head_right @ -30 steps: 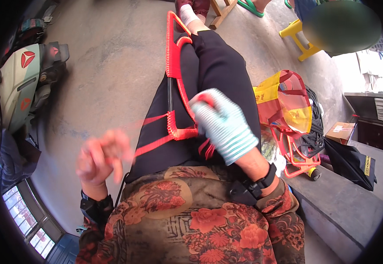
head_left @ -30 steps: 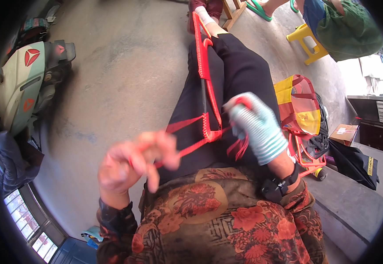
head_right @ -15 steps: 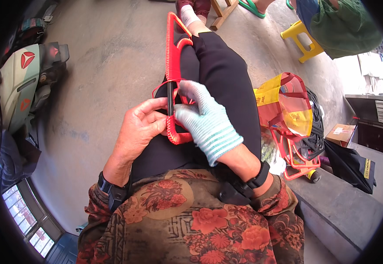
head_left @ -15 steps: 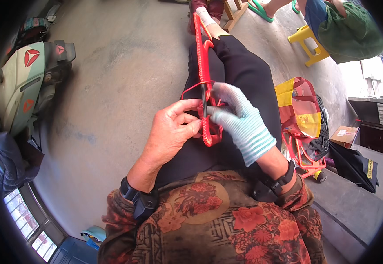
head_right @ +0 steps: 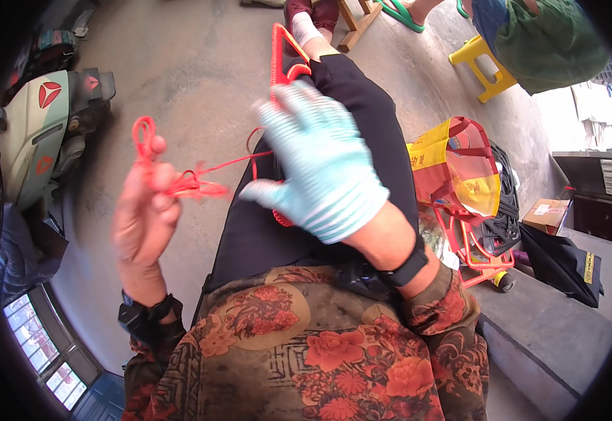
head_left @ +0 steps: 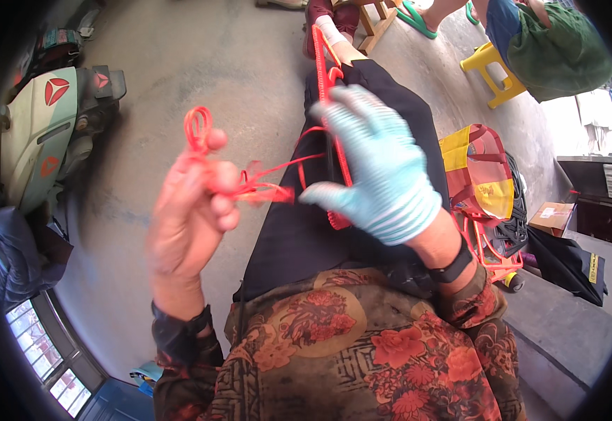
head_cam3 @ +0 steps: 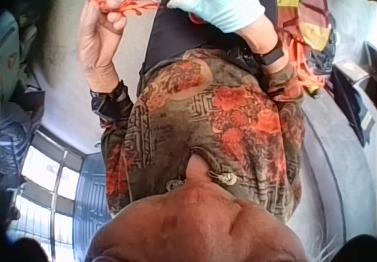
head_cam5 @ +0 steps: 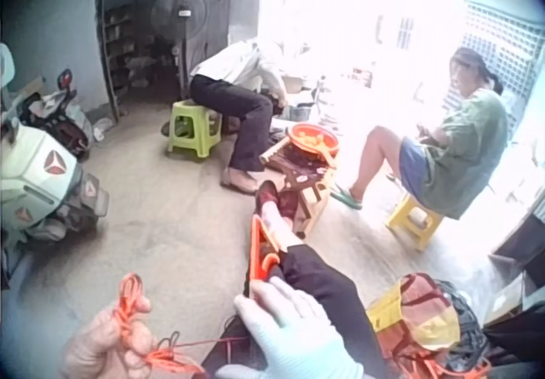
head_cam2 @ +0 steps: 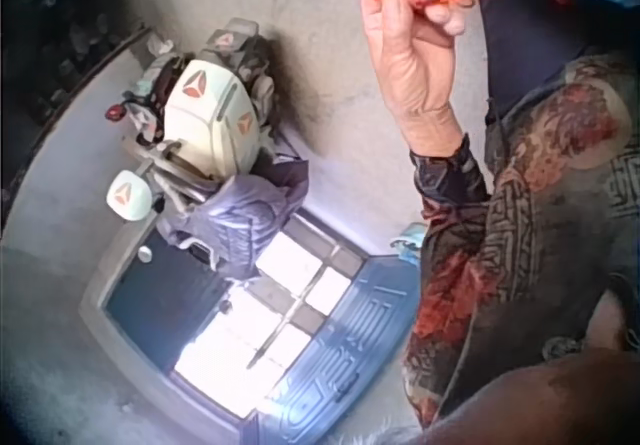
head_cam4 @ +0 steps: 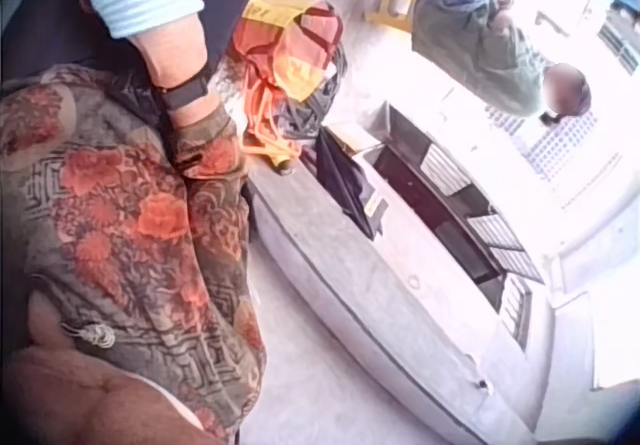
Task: The person is weaving a red plastic net onto a frame.
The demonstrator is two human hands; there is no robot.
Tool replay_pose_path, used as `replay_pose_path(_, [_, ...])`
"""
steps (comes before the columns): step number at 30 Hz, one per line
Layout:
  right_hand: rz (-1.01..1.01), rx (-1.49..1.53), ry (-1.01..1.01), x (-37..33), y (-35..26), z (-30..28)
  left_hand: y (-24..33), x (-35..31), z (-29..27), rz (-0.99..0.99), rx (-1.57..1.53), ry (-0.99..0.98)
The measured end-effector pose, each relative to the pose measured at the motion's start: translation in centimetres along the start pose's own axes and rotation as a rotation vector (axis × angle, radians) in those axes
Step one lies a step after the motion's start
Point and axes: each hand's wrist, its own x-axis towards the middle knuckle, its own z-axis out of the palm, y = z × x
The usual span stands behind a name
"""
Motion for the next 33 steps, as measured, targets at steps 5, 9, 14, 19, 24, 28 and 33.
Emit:
replay_pose_path(5, [0.236, 0.885, -0.353, 1.4, -1.2, -0.8, 5.3, -2.5, 2.4, 0.266, -0.191, -0.254])
replay_pose_path(9, [0.412, 1.778, -0.273, -0.6, 1.2, -3.0, 5.1, -2.2, 1.0, 0.466, 0.286, 0.439])
replay_pose_path(14, [0.604, 1.647, -0.233, -4.1, 0.1, -3.7, -2.7, 0.8, 0.1, 0.015, 0.654, 0.242])
replay_pose_path(19, [0.747, 1.683, -0.18, -5.4, -1.6, -5.0, -9.6, 2.8, 3.6, -0.044, 0.772, 0.16])
replay_pose_path(24, [0.742, 1.676, -0.118, -6.2, -2.2, -6.6, -9.4, 2.5, 2.8, -0.138, 0.837, 0.194])
replay_pose_path(28, [0.721, 1.439, 0.036, -4.7, 0.4, -6.3, -6.8, 2.7, 1.7, -0.109, 0.488, 0.14])
replay_pose_path(33, [0.384, 0.324, 0.067, -3.8, 2.5, -2.3, -4.4, 2.3, 0.3, 0.107, 0.501, 0.345])
